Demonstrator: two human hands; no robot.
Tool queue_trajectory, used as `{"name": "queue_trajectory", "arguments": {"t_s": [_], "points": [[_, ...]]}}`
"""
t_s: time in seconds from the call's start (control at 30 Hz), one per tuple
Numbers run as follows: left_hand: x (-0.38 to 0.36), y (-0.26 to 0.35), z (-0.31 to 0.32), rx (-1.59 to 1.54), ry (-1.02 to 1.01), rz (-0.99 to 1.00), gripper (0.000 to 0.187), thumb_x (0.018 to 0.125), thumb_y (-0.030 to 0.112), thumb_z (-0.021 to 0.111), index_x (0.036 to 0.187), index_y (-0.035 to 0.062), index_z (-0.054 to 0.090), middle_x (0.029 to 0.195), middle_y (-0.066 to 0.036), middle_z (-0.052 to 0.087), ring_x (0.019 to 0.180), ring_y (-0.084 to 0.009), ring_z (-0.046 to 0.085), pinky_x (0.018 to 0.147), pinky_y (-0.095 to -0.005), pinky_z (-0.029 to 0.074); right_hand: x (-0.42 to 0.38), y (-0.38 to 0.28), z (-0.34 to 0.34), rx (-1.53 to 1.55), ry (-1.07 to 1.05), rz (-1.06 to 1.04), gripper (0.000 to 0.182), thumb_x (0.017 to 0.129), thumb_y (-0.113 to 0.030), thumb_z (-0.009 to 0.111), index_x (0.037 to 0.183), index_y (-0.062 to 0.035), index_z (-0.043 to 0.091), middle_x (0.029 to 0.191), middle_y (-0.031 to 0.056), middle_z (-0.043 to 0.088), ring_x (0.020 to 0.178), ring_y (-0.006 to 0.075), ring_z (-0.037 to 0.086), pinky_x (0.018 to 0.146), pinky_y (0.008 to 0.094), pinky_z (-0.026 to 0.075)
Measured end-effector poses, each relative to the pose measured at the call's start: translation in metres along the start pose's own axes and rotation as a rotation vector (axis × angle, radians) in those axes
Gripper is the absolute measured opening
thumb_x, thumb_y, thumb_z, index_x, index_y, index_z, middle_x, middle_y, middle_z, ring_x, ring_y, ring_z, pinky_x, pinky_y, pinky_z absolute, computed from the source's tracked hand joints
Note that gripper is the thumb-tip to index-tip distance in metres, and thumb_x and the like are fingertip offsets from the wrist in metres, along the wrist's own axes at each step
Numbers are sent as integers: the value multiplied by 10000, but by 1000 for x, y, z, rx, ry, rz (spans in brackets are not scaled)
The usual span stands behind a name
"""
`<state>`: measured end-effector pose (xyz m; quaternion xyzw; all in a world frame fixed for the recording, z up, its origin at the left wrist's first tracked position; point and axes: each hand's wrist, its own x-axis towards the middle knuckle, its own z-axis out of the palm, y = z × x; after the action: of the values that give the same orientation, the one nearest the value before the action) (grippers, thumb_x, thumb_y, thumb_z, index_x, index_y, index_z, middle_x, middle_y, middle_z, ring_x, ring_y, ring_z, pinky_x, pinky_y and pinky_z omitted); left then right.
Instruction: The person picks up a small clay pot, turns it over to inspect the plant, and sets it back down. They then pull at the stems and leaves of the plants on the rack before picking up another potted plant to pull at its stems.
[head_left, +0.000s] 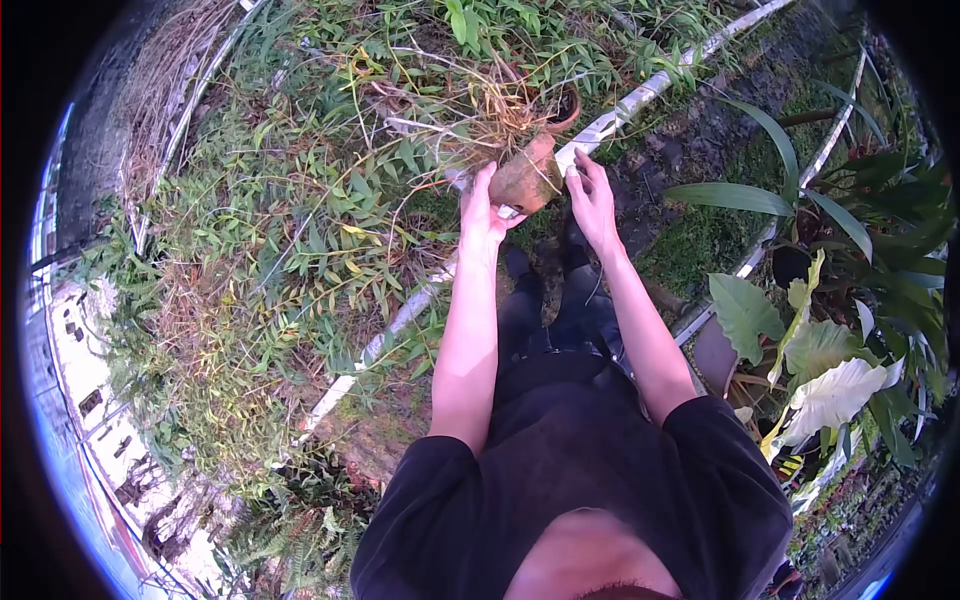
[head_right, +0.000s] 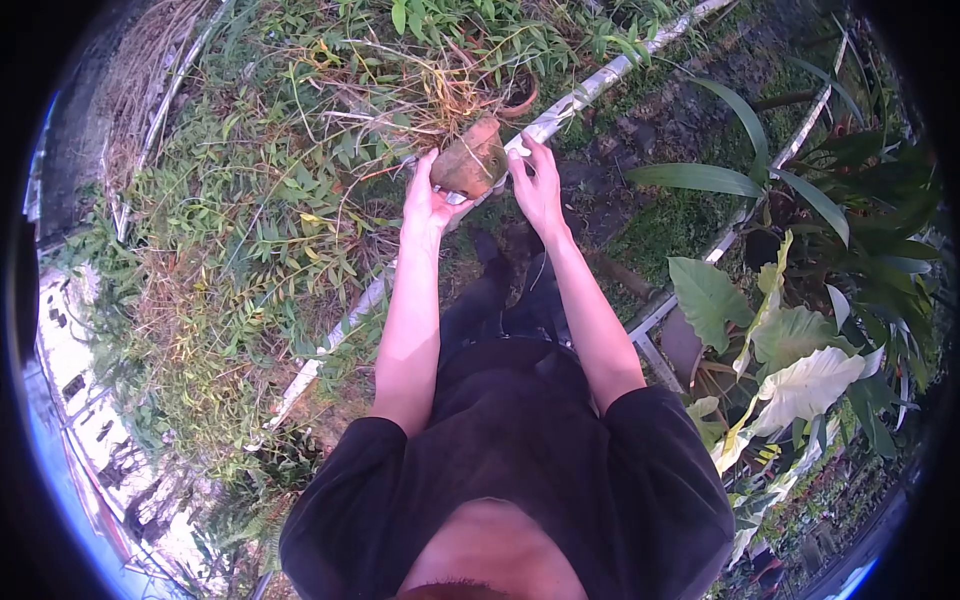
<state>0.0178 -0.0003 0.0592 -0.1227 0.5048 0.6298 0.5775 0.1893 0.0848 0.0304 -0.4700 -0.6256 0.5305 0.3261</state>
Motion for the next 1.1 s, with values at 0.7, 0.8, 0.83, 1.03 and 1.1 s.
{"name": "queue_trajectory", "arguments": {"t_s": [0.7, 0.8, 0.83, 1.03, 1.1], "points": [[58, 10, -98, -324, -172, -29, 513, 889, 425, 553, 1268, 82, 596, 1200, -162, 663, 1148, -352, 619, 974, -540, 508, -16, -21, 26, 478, -592, 80, 994, 915, -273, 733, 1603, -116, 33, 1541, 166, 377, 1324, 267, 479, 979, 415, 498], [29, 19, -79, -364, -337, -24, 566, 1008, 356, 399, 1405, -43, 457, 1369, -253, 547, 1269, -380, 529, 1076, -518, 435, -26, -50, 23, 436, -576, 14, 1084, 811, -126, 831, 1600, -105, 88, 1543, 188, 386, 1291, 259, 521, 943, 379, 525], [48, 15, -89, 27, -456, 196, 568, 1025, 339, 370, 1410, -72, 440, 1392, -251, 532, 1263, -371, 537, 1070, -493, 448, -28, -53, 23, 381, -548, -3, 1069, 810, -128, 831, 1598, -102, 109, 1532, 189, 402, 1273, 254, 539, 935, 371, 530], [30, 8, -78, -267, -300, 37, 648, 1005, 452, 384, 1396, -58, 468, 1382, -232, 554, 1225, -380, 570, 1055, -514, 461, -37, -46, 24, 479, -374, 10, 735, 865, -115, 779, 1481, -25, 388, 1396, 210, 539, 1148, 250, 631, 899, 355, 558], [38, 4, -86, -154, -311, 139, 629, 997, 434, 428, 1383, -59, 488, 1366, -227, 571, 1219, -370, 582, 1056, -503, 465, -36, -28, 26, 633, -294, 139, 511, 904, -93, 734, 1362, 22, 538, 1302, 198, 619, 1062, 228, 678, 836, 329, 585]]}}
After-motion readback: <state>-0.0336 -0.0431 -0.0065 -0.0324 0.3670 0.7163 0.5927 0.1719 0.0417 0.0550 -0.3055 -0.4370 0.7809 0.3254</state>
